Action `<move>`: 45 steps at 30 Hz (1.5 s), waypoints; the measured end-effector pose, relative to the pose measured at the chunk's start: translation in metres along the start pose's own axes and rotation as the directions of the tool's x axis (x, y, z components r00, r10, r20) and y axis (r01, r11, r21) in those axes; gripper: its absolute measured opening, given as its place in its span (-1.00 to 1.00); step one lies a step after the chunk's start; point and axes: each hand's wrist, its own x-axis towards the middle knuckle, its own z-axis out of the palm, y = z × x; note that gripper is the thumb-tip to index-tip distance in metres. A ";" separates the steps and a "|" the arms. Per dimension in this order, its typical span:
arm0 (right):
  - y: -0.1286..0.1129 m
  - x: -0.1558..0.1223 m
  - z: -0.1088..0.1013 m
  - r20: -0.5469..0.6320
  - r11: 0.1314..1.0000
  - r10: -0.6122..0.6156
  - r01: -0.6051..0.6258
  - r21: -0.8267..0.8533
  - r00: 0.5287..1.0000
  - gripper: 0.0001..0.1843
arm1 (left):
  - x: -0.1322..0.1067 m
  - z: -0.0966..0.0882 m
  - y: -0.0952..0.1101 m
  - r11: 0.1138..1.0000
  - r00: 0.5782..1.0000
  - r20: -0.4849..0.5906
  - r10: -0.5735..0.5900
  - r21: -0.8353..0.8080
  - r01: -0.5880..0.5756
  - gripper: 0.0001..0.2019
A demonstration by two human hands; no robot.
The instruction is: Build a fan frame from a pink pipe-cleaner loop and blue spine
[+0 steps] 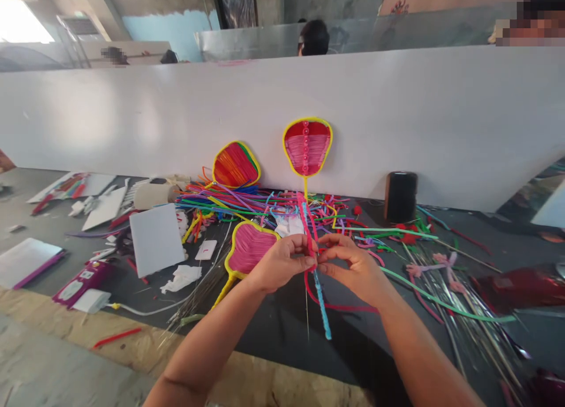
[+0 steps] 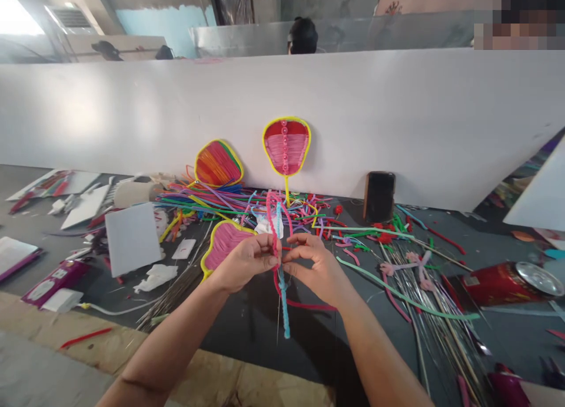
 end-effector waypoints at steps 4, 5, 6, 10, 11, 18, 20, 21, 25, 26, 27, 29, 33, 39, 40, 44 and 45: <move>0.001 -0.001 -0.002 0.050 1.000 0.004 -0.003 -0.017 0.999 -0.86 | -0.003 0.001 0.002 0.996 0.999 0.026 0.027 0.087 -0.029 -0.80; 0.002 -0.001 -0.003 0.049 1.000 0.003 -0.002 -0.017 0.999 -0.86 | -0.003 0.001 0.002 0.995 0.999 0.017 0.038 0.094 -0.039 -0.80; 0.002 -0.001 -0.004 0.045 1.000 0.003 -0.002 -0.016 0.999 -0.85 | -0.004 0.001 0.002 0.993 0.999 0.012 0.049 0.103 -0.050 -0.80; 0.004 -0.001 -0.001 0.085 0.999 0.001 -0.004 0.034 0.996 -0.82 | -0.005 0.003 -0.001 0.975 0.993 0.030 0.110 0.189 -0.114 -0.84; 0.005 -0.001 0.001 0.117 0.999 -0.008 0.002 0.049 0.993 -0.80 | -0.006 0.003 -0.002 0.967 0.991 0.035 0.129 0.216 -0.134 -0.86; 0.016 -0.001 0.017 0.152 0.977 -0.162 0.137 0.160 0.975 -0.85 | -0.009 0.007 -0.004 0.961 0.987 0.110 0.120 0.235 -0.143 -0.89; 0.016 -0.001 0.017 0.131 0.977 -0.162 0.140 0.161 0.978 -0.86 | -0.009 0.007 -0.004 0.965 0.987 0.111 0.115 0.222 -0.137 -0.89; 0.015 -0.001 0.015 0.142 0.980 -0.149 0.127 0.154 0.979 -0.87 | -0.009 0.007 -0.003 0.968 0.987 0.111 0.120 0.209 -0.141 -0.89; 0.015 0.001 0.004 0.198 0.985 -0.106 0.076 0.152 0.974 -0.90 | -0.008 0.006 -0.004 0.980 0.986 0.108 0.124 0.142 -0.139 -0.84; 0.016 0.001 0.002 0.188 0.986 -0.098 0.070 0.151 0.977 -0.89 | -0.008 0.006 -0.005 0.984 0.988 0.103 0.115 0.128 -0.128 -0.83; 0.017 0.001 0.001 0.172 0.987 -0.092 0.066 0.149 0.981 -0.88 | -0.007 0.007 -0.005 0.987 0.990 0.095 0.104 0.112 -0.115 -0.82; 0.019 0.001 0.003 0.131 0.991 -0.085 0.070 0.116 0.988 -0.86 | -0.006 0.008 -0.005 0.992 0.993 0.075 0.087 0.085 -0.094 -0.79; 0.012 0.000 0.010 -0.080 0.975 -0.165 0.151 -0.161 0.983 -0.88 | -0.003 0.007 -0.009 0.984 0.992 -0.038 0.120 0.134 -0.114 -0.82; -0.004 -0.003 0.013 -0.222 0.836 -0.443 0.310 -0.454 0.869 -0.86 | 0.002 0.002 -0.016 0.963 0.976 -0.127 0.175 0.229 -0.143 -0.87; -0.006 -0.003 0.013 -0.204 0.842 -0.448 0.334 -0.425 0.871 -0.86 | 0.002 0.002 -0.016 0.962 0.976 -0.125 0.179 0.232 -0.146 -0.87; -0.010 -0.007 0.013 -0.110 0.910 -0.306 0.257 -0.325 0.946 -0.88 | 0.003 0.000 -0.016 0.959 0.977 -0.111 0.182 0.239 -0.152 -0.87; -0.012 -0.009 0.013 -0.090 0.929 -0.250 0.212 -0.304 0.964 -0.89 | 0.004 0.000 -0.015 0.958 0.977 -0.110 0.183 0.243 -0.152 -0.88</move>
